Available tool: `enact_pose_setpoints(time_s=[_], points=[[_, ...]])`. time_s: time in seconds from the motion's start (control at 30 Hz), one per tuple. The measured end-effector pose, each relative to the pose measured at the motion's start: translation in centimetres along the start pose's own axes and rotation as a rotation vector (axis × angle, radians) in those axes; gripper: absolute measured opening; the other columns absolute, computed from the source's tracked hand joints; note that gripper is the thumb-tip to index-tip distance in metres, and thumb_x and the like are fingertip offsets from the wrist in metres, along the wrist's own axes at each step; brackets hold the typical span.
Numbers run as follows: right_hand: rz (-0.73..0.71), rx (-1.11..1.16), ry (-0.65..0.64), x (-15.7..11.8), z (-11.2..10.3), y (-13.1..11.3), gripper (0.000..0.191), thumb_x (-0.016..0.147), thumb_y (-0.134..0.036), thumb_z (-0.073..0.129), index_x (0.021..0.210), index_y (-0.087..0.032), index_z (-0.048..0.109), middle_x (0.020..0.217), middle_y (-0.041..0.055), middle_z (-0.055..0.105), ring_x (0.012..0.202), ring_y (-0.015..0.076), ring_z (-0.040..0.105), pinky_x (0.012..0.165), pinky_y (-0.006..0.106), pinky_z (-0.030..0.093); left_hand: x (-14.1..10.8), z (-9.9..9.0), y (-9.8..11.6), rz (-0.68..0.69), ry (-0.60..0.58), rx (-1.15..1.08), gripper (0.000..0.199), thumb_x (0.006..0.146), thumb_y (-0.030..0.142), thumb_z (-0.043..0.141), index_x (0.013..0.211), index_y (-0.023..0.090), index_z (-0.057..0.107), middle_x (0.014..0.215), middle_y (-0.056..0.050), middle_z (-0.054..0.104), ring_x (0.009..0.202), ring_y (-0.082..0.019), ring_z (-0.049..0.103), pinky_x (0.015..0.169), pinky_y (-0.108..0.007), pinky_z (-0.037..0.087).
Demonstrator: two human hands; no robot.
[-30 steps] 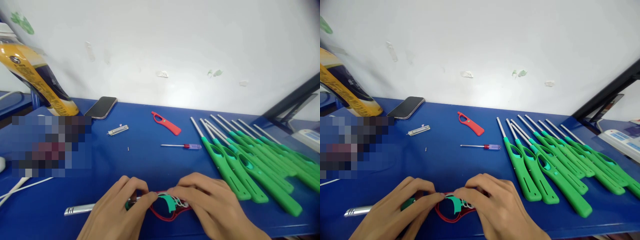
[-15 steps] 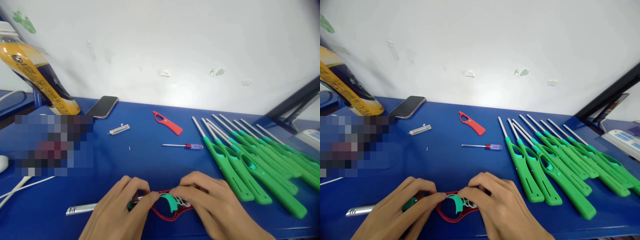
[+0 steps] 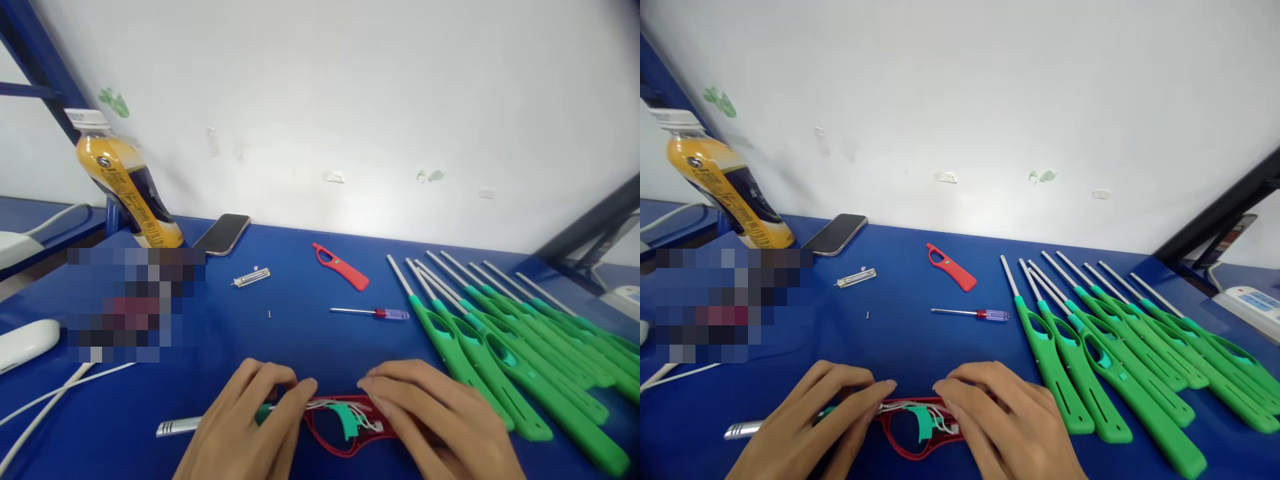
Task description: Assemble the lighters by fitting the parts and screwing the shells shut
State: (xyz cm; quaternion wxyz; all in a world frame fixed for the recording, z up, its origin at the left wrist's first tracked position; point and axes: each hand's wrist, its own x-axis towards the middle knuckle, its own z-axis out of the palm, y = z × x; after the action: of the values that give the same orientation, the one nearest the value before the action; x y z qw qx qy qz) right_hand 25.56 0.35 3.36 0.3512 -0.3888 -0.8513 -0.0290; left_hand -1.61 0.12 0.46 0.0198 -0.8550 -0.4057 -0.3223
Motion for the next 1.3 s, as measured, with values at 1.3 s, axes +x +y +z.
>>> enact_pose_setpoints(time_s=[1.3], points=[[-0.213,-0.287,-0.240,4.8,-3.6,3.6,0.029,0.116,-0.025,0.040,0.126,-0.020,0.067,0.101,0.0056,0.084,0.074,0.0195,0.081,0.060,0.030,0.059,12.0,-2.3,-4.5,-0.405,-0.344,0.220,0.029,0.111,0.020,0.051,0.135,0.018,0.067,0.122,-0.009,0.074,0.113,-0.024,0.072,0.102,-0.045,0.058]])
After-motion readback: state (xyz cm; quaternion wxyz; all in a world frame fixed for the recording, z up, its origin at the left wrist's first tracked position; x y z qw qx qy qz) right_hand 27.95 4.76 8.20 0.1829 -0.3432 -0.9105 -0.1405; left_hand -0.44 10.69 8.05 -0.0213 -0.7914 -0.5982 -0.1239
